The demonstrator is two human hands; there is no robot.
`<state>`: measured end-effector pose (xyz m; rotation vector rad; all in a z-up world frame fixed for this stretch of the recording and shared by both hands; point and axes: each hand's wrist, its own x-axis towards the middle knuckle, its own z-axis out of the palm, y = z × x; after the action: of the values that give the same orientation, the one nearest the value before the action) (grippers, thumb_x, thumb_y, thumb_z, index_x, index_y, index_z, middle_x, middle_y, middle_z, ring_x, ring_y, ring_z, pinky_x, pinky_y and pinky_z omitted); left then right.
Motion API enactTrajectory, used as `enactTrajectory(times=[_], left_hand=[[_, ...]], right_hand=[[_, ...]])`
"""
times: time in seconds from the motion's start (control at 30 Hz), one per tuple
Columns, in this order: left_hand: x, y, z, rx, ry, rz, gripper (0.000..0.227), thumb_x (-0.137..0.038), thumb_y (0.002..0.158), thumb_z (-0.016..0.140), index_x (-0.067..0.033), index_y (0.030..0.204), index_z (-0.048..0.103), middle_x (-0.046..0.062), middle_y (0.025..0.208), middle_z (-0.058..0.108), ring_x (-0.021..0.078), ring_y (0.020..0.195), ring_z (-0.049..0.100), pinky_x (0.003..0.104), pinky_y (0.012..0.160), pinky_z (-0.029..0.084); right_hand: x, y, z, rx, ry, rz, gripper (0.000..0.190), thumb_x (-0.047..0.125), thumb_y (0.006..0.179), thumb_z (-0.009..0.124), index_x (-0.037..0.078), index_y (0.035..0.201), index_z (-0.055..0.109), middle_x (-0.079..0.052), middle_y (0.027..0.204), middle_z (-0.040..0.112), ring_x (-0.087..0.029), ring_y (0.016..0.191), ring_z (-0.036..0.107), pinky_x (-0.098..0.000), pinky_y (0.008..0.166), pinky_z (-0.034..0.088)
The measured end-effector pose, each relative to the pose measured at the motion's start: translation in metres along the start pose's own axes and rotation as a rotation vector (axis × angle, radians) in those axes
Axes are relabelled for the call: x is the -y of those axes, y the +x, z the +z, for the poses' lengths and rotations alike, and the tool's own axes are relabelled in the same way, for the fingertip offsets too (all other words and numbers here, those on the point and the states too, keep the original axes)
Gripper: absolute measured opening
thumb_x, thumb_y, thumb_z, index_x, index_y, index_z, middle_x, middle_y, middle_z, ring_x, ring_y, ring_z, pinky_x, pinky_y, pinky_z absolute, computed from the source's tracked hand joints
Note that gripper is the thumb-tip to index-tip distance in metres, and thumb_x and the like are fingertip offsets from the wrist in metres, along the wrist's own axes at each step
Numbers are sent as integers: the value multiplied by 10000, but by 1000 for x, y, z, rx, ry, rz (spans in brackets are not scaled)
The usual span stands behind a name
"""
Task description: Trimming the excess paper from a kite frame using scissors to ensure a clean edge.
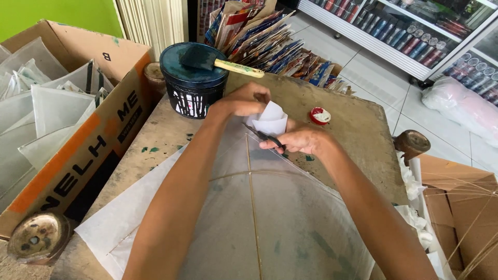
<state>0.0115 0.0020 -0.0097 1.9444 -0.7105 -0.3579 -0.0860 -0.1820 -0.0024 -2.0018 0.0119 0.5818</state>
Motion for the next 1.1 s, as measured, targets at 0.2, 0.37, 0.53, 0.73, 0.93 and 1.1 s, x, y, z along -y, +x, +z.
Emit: enactTrajectory(times=[0.2,0.37,0.53,0.73,0.93,1.1], left_hand=[[-4,-2,0,-1,105,-2,310,-243,695,717,-229,1001,766,-8,882,749,178,869,678,320,789,524],[-6,-5,-3,18,42,57,346,-217,700,727,-183,1043,753,19,917,740,196,923,643,343,844,514],[0,3,0,3,-36,96,309,-273,729,793,-196,1026,757,40,947,739,200,974,630,347,904,517],[-13,-6,-3,-4,-64,73,293,-239,716,810,-197,999,748,29,947,752,194,969,656,322,882,512],[-16,-12,-6,18,-100,95,279,-220,746,779,-184,1019,732,36,952,741,172,905,651,297,800,525],[-15,-9,-6,27,-138,112,250,-200,756,767,-179,1002,730,23,930,736,154,856,650,277,739,522]], right_hand=[[-10,11,-5,-1,-5,-4,426,190,615,977,25,843,657,-108,563,624,-135,423,567,-169,338,211],[10,-2,2,-17,16,49,403,205,627,965,29,805,649,-95,553,606,-107,413,524,-147,354,208],[16,-4,7,-18,23,57,408,257,634,942,38,785,633,-87,562,592,-117,447,543,-164,393,178],[-3,19,1,0,7,71,466,239,607,984,34,850,644,-90,599,633,-133,467,580,-177,382,212],[34,-6,15,35,-56,151,470,418,628,920,95,768,609,-33,548,553,-15,461,319,-146,434,122],[51,-12,22,41,-42,138,442,406,651,924,104,705,606,-53,508,551,-22,434,286,-152,409,134]])
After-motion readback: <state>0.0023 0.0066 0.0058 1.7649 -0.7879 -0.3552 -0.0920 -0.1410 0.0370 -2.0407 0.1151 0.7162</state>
